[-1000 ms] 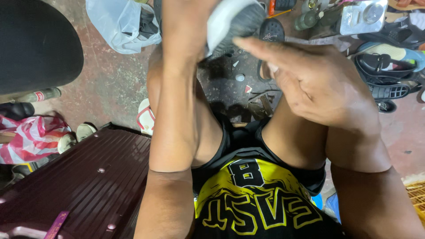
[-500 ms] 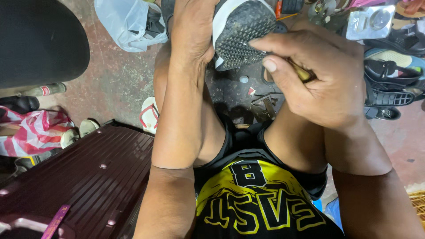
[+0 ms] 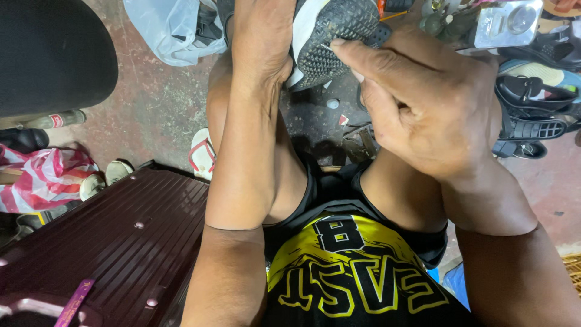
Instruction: The person applies glue to the sole of a sneaker using a small bottle, then presses the sole to the upper to bond them. The person repeats the application and pressing steps while seated on the floor.
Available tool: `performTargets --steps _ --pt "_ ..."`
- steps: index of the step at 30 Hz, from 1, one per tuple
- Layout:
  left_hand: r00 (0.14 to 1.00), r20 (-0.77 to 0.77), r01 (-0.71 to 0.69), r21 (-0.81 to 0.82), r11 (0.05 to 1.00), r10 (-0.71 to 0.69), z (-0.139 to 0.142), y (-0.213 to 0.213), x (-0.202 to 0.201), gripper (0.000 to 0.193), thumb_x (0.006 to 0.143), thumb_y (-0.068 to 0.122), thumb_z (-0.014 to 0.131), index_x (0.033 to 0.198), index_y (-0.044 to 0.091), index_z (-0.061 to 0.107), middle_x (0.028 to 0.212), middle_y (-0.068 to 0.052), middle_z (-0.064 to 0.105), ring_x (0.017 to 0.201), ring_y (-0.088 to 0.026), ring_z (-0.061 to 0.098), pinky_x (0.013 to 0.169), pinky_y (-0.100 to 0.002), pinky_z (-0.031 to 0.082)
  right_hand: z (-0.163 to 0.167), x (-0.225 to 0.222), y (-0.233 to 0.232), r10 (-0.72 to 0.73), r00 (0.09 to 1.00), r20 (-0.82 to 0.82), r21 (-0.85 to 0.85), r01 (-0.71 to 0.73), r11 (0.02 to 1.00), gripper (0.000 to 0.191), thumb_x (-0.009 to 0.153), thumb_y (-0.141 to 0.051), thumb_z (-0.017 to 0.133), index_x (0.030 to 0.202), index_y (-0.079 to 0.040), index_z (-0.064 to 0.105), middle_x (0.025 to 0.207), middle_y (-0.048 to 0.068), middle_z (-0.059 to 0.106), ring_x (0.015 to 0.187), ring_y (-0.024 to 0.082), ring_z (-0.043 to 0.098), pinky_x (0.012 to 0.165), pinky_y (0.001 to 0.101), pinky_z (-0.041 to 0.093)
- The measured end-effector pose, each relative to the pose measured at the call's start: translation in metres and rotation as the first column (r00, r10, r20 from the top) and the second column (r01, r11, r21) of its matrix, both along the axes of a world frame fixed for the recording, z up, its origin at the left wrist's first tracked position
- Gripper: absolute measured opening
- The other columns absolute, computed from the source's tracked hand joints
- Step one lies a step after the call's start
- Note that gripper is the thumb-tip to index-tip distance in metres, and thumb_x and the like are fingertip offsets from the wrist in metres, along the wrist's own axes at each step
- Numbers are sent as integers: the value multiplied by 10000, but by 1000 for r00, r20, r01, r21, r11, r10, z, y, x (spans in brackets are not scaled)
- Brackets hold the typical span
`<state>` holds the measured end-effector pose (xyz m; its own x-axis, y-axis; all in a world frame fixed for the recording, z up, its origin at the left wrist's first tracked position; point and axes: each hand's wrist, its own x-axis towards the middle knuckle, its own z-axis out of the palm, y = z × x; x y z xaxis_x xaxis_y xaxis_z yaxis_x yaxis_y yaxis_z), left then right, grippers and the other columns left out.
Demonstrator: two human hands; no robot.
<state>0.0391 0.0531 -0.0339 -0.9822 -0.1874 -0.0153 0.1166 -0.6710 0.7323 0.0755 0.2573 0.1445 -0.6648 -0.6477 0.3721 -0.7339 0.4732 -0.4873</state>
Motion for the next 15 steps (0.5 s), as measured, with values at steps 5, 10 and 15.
performTargets --steps 5,10,15 --pt "1000 -3 -19 -43 999 18 1 1 1 106 1029 72 672 1028 -34 680 923 -69 689 837 -161 658 758 -349 533 6 7 -7 -78 995 -64 66 83 994 319 975 86 670 1267 -31 722 1003 96 674 768 228 675 669 342 525" --pt "1000 -2 -30 -56 998 30 3 6 -1 99 1031 61 661 1007 -33 681 900 -67 688 809 -159 659 733 -340 529 0 9 -6 -129 983 -132 105 143 984 269 986 70 676 1233 -29 713 990 116 660 792 279 669 681 376 533" --pt "999 -2 -46 -53 998 46 11 14 -5 100 1032 49 649 986 -33 683 877 -65 686 781 -156 659 708 -332 526 -21 7 -1 -138 986 -95 -5 138 990 282 1036 98 638 1287 -25 673 1028 103 653 856 250 698 725 341 559"
